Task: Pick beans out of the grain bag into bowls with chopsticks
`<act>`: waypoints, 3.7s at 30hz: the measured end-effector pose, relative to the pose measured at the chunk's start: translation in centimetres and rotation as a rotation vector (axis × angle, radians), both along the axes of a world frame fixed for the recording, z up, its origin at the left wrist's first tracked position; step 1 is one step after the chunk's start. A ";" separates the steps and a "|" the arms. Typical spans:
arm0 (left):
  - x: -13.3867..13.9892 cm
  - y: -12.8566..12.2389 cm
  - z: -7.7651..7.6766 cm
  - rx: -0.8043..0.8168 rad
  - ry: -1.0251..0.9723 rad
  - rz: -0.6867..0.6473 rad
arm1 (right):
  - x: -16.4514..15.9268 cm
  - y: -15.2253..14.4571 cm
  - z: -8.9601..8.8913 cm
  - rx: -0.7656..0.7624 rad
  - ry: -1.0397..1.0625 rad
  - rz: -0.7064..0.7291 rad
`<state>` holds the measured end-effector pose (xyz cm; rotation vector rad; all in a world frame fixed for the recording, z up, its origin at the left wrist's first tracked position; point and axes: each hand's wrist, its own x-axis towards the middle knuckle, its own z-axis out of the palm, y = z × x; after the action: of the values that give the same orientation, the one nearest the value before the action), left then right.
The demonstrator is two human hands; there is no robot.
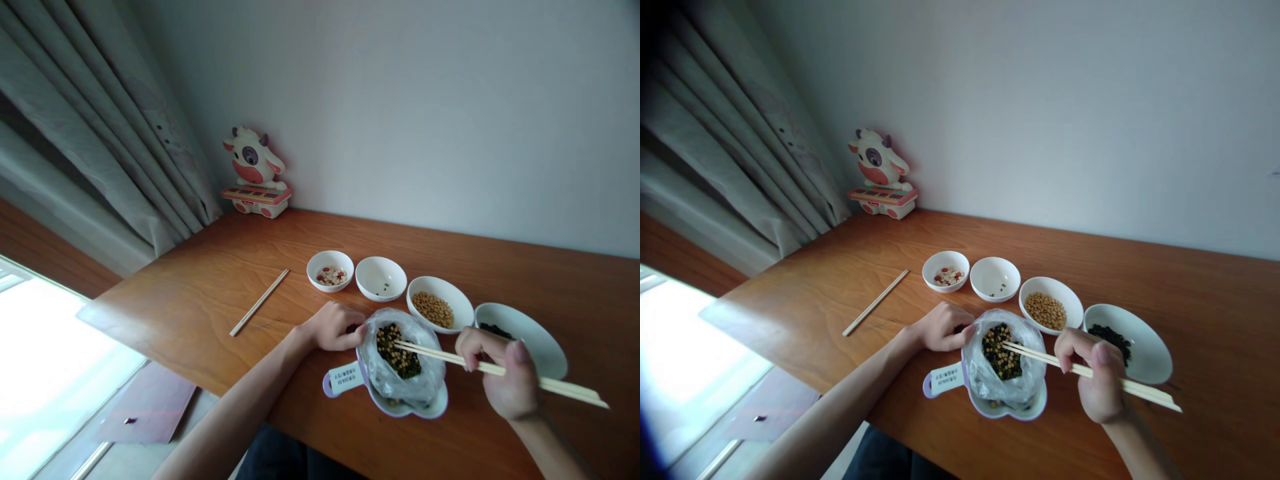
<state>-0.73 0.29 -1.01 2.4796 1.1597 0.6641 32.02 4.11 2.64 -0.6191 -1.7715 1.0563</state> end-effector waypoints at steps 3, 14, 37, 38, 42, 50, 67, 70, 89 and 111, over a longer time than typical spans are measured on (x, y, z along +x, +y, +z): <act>0.0 0.0 0.0 0.000 -0.004 -0.003 | 0.2 0.1 -0.2 0.021 -0.023 0.023; 0.0 -0.1 0.4 -0.031 -0.027 0.016 | 1.1 0.8 -0.3 0.006 -0.084 0.002; 0.0 -0.2 0.6 -0.048 -0.024 0.017 | 1.8 1.1 -0.9 0.029 -0.162 -0.023; 0.0 -0.2 0.6 -0.050 -0.026 0.016 | 1.8 1.1 -1.0 0.031 -0.164 -0.022; 0.0 -0.2 0.5 -0.055 -0.026 0.016 | 1.7 1.0 -0.9 0.049 -0.153 0.000; -0.1 -0.1 0.4 -0.062 -0.025 0.003 | 1.8 1.3 -1.3 0.035 -0.157 0.035; -0.1 -0.2 0.4 -0.045 -0.021 0.022 | 3.8 2.1 1.8 -0.145 -0.608 0.030; -0.1 -0.2 0.6 -0.050 -0.024 0.014 | 4.0 2.2 2.2 -0.111 -0.643 0.070; 0.0 -0.1 0.4 -0.046 -0.027 0.018 | 4.6 2.1 1.2 -0.342 -0.539 0.079; -0.1 -0.1 0.5 -0.074 -0.051 0.006 | 2.8 1.3 1.1 -0.188 -0.459 0.084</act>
<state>-0.79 0.18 -0.52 2.3849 1.1517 0.6702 34.83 5.45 3.77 -0.9713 -2.1186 1.2174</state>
